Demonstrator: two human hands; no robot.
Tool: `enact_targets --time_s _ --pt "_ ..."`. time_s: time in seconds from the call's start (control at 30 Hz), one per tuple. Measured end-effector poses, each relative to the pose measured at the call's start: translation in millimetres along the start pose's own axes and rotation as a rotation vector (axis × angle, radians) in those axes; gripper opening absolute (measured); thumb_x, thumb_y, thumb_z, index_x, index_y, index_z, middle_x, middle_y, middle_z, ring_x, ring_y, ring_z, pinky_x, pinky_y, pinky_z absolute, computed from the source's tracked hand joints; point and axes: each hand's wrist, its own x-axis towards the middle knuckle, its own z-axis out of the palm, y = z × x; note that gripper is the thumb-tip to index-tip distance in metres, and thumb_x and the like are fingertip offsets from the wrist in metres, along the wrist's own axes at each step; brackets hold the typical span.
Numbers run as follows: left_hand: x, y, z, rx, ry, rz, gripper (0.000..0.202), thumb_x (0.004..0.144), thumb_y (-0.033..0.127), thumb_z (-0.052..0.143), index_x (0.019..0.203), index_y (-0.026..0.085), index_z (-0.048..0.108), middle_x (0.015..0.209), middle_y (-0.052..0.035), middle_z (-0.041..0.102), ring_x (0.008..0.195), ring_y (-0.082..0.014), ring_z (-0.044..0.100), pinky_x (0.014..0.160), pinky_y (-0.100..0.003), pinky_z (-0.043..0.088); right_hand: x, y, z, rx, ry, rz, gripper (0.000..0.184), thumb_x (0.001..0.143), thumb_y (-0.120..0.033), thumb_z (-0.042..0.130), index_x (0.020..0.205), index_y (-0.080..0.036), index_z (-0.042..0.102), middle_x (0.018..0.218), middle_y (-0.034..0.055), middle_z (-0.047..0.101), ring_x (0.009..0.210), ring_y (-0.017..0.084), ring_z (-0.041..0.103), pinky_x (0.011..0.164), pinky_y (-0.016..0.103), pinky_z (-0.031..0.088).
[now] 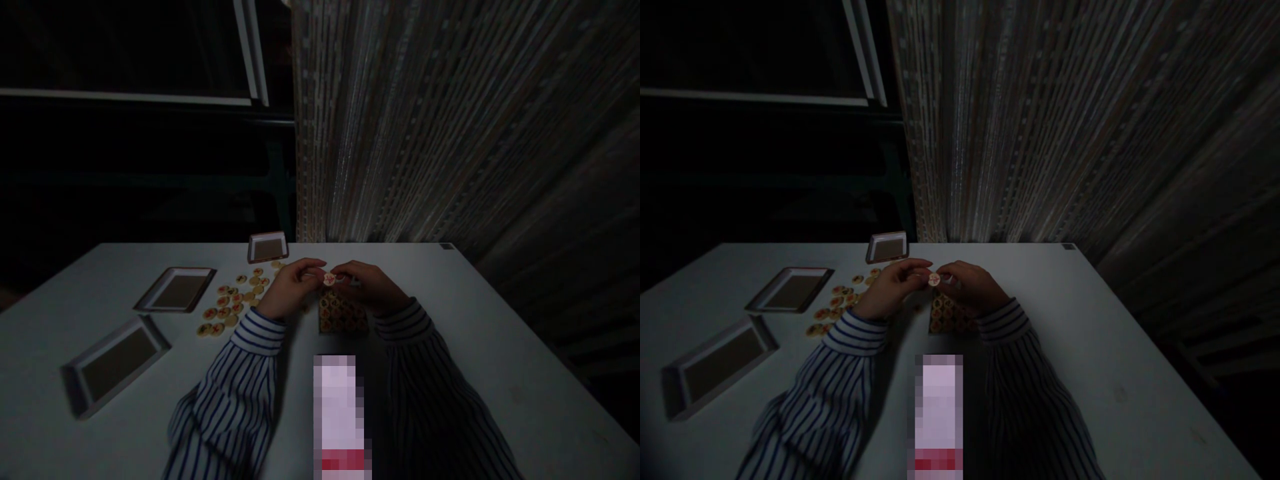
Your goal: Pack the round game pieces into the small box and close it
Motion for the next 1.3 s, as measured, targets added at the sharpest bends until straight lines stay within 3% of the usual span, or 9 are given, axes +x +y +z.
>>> enact_targets --time_s 0.53,0.9,1.3 --pt "5 1 1.9 -0.034 -0.006 -0.013 0.032 0.064 0.027 0.066 0.093 0.014 0.061 0.078 -0.0045 0.066 0.068 -0.014 0.061 0.064 -0.025 0.048 4 4 -6 0.097 -0.019 -0.017 0.022 0.078 -0.03 0.058 0.095 -0.016 0.06 0.085 0.0032 0.065 0.071 0.011 0.058 0.065 0.023 0.045" --pt "2 4 6.8 -0.046 0.016 -0.094 0.036 0.062 0.029 0.068 0.095 0.014 0.059 0.081 -0.0022 0.063 0.071 -0.0117 0.06 0.071 -0.027 0.047 2 12 -6 0.192 -0.031 -0.048 0.024 0.079 -0.026 0.057 0.1 -0.015 0.058 0.085 0.0044 0.065 0.07 0.01 0.057 0.064 0.023 0.045" --pt "2 1 8.5 0.012 -0.02 -0.079 0.04 0.061 0.031 0.069 0.095 0.013 0.059 0.081 -0.0031 0.064 0.065 -0.0099 0.059 0.063 -0.023 0.046 -1 11 -7 0.233 -0.056 -0.028 0.024 0.078 -0.026 0.057 0.098 -0.014 0.057 0.083 0.0042 0.066 0.071 0.01 0.058 0.064 0.022 0.045"
